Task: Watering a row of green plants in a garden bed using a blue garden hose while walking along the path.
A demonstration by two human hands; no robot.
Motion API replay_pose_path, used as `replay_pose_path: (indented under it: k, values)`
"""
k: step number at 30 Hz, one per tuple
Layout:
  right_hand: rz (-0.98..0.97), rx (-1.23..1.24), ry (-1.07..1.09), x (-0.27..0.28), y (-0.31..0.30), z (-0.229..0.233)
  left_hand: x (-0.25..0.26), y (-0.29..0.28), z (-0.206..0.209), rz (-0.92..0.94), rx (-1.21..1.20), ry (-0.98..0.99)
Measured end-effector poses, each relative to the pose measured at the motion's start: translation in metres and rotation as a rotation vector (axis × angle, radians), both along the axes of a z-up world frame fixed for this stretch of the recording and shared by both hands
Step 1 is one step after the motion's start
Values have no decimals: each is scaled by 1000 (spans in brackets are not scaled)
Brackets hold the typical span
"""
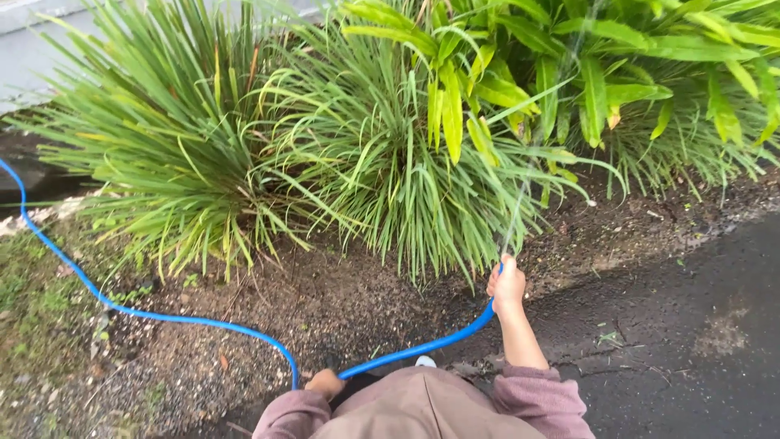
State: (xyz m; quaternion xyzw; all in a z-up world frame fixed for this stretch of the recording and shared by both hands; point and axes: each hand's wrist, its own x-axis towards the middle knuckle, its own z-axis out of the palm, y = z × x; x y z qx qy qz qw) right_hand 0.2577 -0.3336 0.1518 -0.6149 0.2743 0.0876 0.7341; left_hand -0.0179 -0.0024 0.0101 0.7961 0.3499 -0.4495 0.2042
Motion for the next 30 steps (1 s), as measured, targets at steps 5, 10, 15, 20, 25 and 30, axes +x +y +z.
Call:
replay_pose_path:
  k: [5, 10, 15, 20, 25, 30]
  values:
    - [42, -28, 43, -6, 11, 10, -14, 4, 3, 16, 42, -10]
    - [93, -49, 23, -19, 23, -1, -24, 12, 10, 27, 7, 15]
    - [134, -11, -68, -33, 31, -24, -36, 18, 17, 30, 12, 16]
    - [175, 23, -166, -42, 41, -35, -48, 24, 13, 23, 29, 19]
    - [235, -45, -141, -53, 43, -32, -54, 26, 10, 10, 36, 56]
    - [221, -116, 37, -57, 44, -29, -54, 23, 13, -43, 23, 80]
